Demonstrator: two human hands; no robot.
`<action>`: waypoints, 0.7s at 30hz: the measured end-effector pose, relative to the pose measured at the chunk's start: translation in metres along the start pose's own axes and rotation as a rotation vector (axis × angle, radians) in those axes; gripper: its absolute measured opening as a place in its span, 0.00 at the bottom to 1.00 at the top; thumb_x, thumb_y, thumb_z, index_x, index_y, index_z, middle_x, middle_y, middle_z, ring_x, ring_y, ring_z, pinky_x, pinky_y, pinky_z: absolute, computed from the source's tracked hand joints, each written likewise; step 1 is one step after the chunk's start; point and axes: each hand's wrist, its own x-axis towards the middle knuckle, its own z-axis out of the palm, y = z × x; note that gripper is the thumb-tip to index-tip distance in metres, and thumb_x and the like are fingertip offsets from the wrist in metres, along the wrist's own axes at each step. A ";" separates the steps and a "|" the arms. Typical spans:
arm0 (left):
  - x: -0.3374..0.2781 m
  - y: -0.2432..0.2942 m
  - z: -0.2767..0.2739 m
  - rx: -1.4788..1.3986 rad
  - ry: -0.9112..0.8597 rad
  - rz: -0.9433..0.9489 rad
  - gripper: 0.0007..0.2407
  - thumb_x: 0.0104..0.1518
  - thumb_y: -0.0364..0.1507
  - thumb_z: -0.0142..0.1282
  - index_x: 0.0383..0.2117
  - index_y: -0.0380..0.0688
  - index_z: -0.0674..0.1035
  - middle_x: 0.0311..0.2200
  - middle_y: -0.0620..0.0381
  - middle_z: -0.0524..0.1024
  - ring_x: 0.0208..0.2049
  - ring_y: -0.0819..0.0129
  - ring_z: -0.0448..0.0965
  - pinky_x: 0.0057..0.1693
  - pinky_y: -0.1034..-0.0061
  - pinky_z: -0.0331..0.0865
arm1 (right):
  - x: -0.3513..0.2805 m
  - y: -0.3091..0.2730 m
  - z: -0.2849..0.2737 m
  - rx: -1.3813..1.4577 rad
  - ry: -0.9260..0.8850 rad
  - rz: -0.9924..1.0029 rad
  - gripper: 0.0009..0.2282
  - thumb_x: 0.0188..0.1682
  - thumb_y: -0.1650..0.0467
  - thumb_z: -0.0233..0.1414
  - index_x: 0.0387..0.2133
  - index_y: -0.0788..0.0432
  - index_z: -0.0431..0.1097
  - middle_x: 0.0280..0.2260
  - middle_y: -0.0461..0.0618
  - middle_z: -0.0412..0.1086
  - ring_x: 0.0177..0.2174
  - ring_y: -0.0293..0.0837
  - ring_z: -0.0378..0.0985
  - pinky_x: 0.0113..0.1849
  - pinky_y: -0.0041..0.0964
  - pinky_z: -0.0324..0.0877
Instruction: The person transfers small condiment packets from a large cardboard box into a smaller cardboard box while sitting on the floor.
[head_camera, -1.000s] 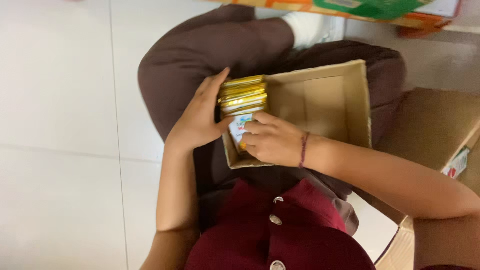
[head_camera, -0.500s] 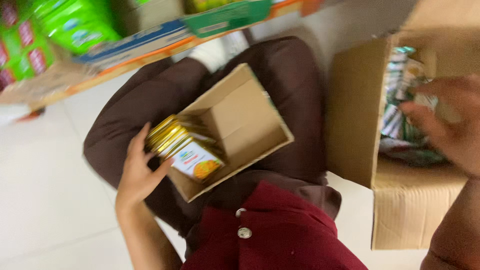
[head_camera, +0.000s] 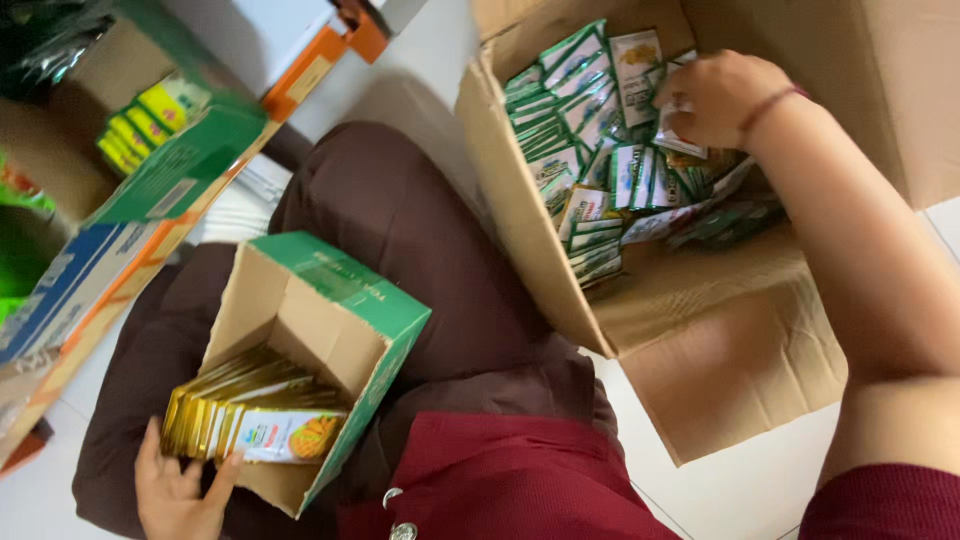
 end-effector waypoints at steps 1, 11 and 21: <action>0.001 -0.004 0.000 0.008 -0.011 0.005 0.42 0.41 0.02 0.52 0.70 0.25 0.54 0.69 0.21 0.54 0.67 0.43 0.58 0.63 0.49 0.61 | 0.007 -0.005 -0.003 0.013 -0.003 0.007 0.18 0.48 0.61 0.49 0.52 0.38 0.76 0.50 0.55 0.77 0.47 0.61 0.81 0.45 0.55 0.77; 0.004 0.004 0.004 0.054 0.001 -0.069 0.43 0.41 0.00 0.48 0.71 0.27 0.51 0.70 0.21 0.51 0.67 0.38 0.58 0.62 0.45 0.61 | 0.055 -0.096 0.064 -0.151 -0.188 -0.491 0.17 0.48 0.61 0.56 0.51 0.42 0.71 0.53 0.47 0.70 0.54 0.52 0.72 0.51 0.53 0.72; 0.004 -0.018 -0.006 -0.017 -0.010 -0.038 0.43 0.40 0.02 0.49 0.71 0.33 0.52 0.71 0.23 0.51 0.68 0.42 0.57 0.63 0.46 0.60 | 0.026 -0.050 -0.008 0.503 0.080 -0.561 0.07 0.49 0.67 0.60 0.34 0.56 0.72 0.29 0.50 0.75 0.27 0.46 0.78 0.32 0.41 0.74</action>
